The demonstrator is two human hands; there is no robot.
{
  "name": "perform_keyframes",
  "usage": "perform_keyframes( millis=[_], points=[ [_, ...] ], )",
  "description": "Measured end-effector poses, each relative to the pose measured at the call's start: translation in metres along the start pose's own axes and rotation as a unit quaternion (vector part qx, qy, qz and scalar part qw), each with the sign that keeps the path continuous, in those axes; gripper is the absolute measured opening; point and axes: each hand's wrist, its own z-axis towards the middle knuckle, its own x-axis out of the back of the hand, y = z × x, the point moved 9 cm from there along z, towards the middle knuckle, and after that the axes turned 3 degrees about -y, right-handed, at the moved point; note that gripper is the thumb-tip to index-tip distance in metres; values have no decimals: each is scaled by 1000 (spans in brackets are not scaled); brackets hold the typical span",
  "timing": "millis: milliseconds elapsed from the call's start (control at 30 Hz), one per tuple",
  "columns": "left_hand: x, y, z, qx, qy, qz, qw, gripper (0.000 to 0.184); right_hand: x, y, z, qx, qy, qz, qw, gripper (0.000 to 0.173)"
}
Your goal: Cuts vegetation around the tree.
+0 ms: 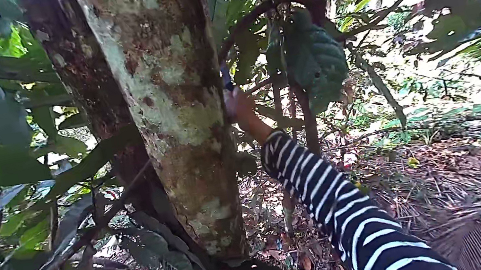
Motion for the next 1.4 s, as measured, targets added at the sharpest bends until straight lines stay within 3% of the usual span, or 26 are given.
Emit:
perform_keyframes(
  millis=[133,367,667,867,967,1033,1133,1167,1267,1400],
  points=[
    [-2,-2,1,-14,-1,-17,1000,81,33,25,11,43,40,96,994,44],
    [-3,-8,4,-27,1,-14,1000,82,64,11,33,51,72,309,947,49],
    [-4,-8,1,-40,11,-19,999,83,59,-11,63,91,26,244,965,49],
    [-4,-6,2,-62,17,-35,997,80,38,-6,72,107,-29,327,939,53],
    [-4,-7,2,-66,14,-45,997,80,41,9,75,100,49,336,935,55],
    [-4,-6,1,-59,16,-46,997,80,53,19,60,103,134,299,939,50],
    [-4,-8,3,-50,9,-21,998,83,72,10,23,156,183,195,951,35],
    [-5,-9,3,-46,7,-15,999,85,78,0,10,181,177,134,958,31],
    [-4,-8,2,-37,8,-25,999,86,98,-43,-13,230,147,-52,961,41],
    [-5,-9,2,-17,-4,-19,1000,83,125,-104,-5,160,125,-279,938,41]
  ],
)
